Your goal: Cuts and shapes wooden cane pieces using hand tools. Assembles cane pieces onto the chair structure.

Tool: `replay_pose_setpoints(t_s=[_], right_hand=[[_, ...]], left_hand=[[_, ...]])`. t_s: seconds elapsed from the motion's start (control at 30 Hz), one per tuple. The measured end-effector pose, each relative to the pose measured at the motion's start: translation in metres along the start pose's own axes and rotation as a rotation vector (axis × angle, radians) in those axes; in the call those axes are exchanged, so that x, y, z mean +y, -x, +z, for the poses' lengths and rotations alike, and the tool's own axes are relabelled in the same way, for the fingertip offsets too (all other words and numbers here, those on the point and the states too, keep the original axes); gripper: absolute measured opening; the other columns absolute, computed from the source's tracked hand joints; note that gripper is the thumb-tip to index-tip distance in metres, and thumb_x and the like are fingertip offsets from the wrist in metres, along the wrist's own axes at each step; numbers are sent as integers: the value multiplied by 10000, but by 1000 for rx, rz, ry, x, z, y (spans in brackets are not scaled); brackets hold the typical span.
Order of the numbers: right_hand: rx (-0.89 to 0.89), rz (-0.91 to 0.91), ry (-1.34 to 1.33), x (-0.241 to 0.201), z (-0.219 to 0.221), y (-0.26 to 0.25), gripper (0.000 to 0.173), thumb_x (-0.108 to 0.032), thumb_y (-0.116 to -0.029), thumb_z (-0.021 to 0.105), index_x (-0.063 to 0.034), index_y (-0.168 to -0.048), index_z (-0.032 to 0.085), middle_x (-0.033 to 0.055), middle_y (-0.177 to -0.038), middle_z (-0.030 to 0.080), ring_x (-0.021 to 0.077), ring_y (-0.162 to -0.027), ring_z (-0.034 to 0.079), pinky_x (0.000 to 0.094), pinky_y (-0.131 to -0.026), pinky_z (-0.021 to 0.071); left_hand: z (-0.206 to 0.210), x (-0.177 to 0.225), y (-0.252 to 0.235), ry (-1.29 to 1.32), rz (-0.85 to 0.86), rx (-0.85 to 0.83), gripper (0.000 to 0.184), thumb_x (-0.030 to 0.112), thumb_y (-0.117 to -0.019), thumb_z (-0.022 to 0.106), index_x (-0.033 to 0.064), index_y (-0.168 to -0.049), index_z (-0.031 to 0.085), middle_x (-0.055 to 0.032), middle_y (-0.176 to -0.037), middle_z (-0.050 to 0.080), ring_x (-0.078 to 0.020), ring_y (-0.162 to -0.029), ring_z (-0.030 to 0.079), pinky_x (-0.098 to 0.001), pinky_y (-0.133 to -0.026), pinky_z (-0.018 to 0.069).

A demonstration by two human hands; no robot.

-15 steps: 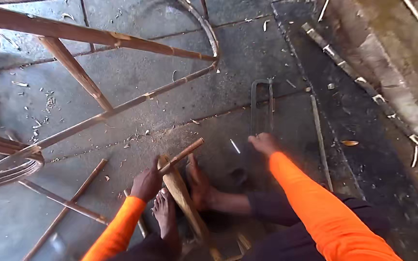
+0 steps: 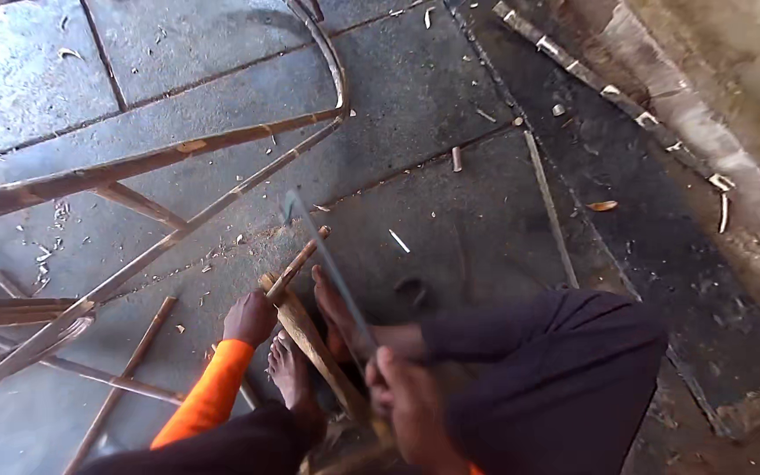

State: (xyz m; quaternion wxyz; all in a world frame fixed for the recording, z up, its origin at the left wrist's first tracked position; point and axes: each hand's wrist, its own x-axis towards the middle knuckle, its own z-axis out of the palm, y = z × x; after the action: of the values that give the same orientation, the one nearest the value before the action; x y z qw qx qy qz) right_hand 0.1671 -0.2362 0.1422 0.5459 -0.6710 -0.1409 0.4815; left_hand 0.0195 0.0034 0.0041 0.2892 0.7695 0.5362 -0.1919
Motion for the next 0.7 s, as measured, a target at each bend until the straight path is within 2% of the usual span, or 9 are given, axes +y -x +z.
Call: replay_pose_setpoints(t_s=[0.13, 0.3, 0.5, 0.6, 0.7], right_hand=[[-28, 38, 84, 21, 19, 17, 494, -397, -1088, 386, -96, -826, 678, -29, -553, 451, 99, -446, 417, 284, -427, 375], [-36, 21, 54, 27, 26, 23, 514, -398, -1093, 396, -87, -790, 673, -19, -538, 446, 102, -437, 409, 282, -422, 366], [-58, -31, 168, 23, 38, 27, 508, -381, -1095, 403, -107, -769, 679, -31, -532, 479, 88, -432, 427, 273, -415, 372], [-59, -20, 200, 26, 60, -8, 515, -405, -1083, 390, -108, -764, 664, -24, -528, 478, 100, -424, 437, 301, -414, 401], [-33, -1, 202, 35, 85, -54, 588, -538, -1065, 384, -120, -737, 634, 19, -539, 480, 140, -442, 443, 324, -437, 397]], left_hand=[[3, 5, 4, -26, -5, 58, 225, 314, -944, 642, 91, -932, 669, -191, -836, 698, -421, -791, 703, -674, -606, 537], [6, 2, 5, 5, -47, 67, 215, 304, -928, 652, 91, -922, 677, -197, -865, 703, -430, -824, 703, -678, -625, 539], [8, -16, 12, 94, -85, 53, 177, 291, -919, 629, 122, -897, 677, -165, -803, 694, -391, -752, 700, -650, -572, 531], [3, -15, 16, 104, -70, 62, 164, 287, -932, 619, 135, -910, 678, -158, -787, 693, -387, -734, 699, -640, -552, 525], [4, -15, 18, 128, -47, 42, 164, 292, -930, 621, 139, -890, 665, -157, -764, 678, -382, -707, 690, -632, -524, 513]])
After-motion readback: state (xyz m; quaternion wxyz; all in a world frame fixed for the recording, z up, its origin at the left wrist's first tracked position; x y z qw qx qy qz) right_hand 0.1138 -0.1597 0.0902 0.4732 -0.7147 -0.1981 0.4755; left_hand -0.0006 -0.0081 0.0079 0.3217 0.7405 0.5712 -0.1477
